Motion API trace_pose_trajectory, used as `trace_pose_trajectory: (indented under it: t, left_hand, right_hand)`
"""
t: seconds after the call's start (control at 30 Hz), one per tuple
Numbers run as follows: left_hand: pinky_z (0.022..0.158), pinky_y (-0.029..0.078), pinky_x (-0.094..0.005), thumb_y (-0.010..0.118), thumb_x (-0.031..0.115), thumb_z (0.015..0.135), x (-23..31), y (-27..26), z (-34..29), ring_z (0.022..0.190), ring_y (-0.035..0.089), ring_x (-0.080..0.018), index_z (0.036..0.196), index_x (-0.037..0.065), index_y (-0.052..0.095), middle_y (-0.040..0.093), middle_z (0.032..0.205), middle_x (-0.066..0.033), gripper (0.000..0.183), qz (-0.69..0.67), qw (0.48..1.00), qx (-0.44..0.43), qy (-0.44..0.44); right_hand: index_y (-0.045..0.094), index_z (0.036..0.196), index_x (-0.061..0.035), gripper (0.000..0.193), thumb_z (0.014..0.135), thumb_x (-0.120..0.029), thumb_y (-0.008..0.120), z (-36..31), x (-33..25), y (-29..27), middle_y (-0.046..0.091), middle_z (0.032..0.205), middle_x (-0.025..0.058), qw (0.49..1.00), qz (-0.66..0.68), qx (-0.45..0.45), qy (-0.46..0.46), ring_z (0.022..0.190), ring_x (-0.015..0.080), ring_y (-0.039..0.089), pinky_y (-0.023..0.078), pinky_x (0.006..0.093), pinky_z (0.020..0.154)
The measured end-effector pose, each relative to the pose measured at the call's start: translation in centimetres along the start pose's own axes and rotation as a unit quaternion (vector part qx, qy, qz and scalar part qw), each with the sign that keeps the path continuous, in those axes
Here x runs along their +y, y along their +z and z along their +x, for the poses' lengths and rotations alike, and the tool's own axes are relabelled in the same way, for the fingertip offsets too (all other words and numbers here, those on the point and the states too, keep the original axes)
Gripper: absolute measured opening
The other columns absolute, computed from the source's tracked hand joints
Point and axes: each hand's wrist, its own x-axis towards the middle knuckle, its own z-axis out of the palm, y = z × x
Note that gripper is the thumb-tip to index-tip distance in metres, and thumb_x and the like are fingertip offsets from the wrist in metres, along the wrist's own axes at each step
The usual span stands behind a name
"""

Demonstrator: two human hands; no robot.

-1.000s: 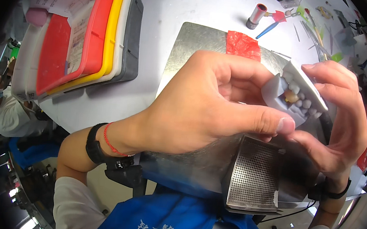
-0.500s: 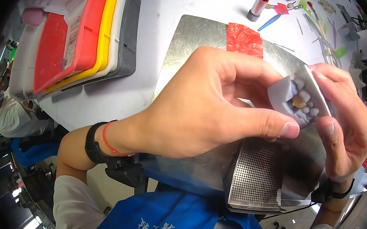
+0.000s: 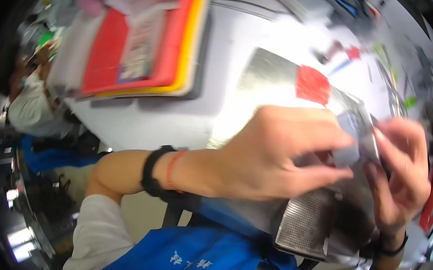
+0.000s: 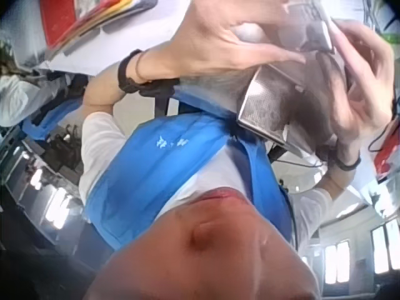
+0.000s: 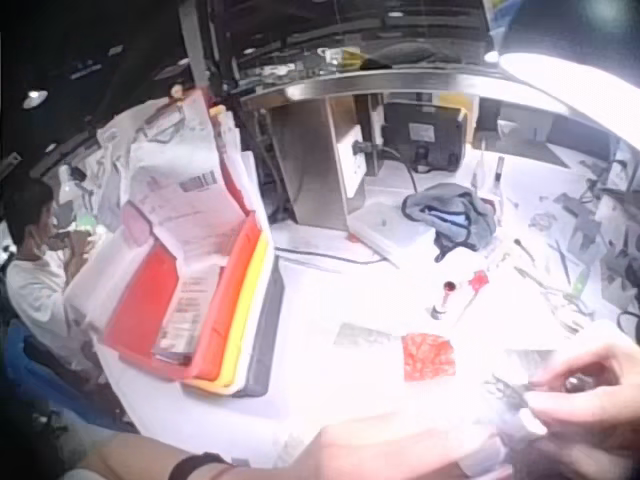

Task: The recorder is polishing and refining a dental mold or crown using a precision rotary tool at a dental laboratory workbench.

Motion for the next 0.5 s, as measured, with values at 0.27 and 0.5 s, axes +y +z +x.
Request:
trace_pose_trajectory:
  t: [0.27, 0.5]
  left_hand:
    - [0.07, 0.05, -0.0336, 0.084, 0.007, 0.075, 6.4, 2.1, -1.7, 0.078, 0.065, -0.022, 0.09, -0.007, 0.066, 0.063, 0.088, -0.0138, 0.027, -0.242, 0.967, 0.018, -0.082]
    - [0.071, 0.05, -0.0325, 0.082, 0.008, 0.076, 10.1, -2.1, -8.3, 0.081, 0.063, -0.0196, 0.095, -0.006, 0.068, 0.06, 0.095, -0.0124, 0.027, -0.251, 0.958, 0.135, 0.007]
  right_hand:
    - [0.068, 0.12, 0.0089, 0.04, 0.093, -0.02, 0.076, -1.8, -7.9, -0.4, 0.07, 0.111, 0.022, 0.969, -0.222, 0.059, -0.095, 0.099, 0.0387, 0.065, 0.051, 0.0462, 0.088]
    - [0.067, 0.121, 0.0048, 0.046, 0.093, -0.03, 0.076, 2.0, -16.3, 1.6, 0.068, 0.112, 0.018, 0.918, -0.333, -0.014, -0.216, 0.097, 0.036, 0.063, 0.05, 0.0465, 0.085]
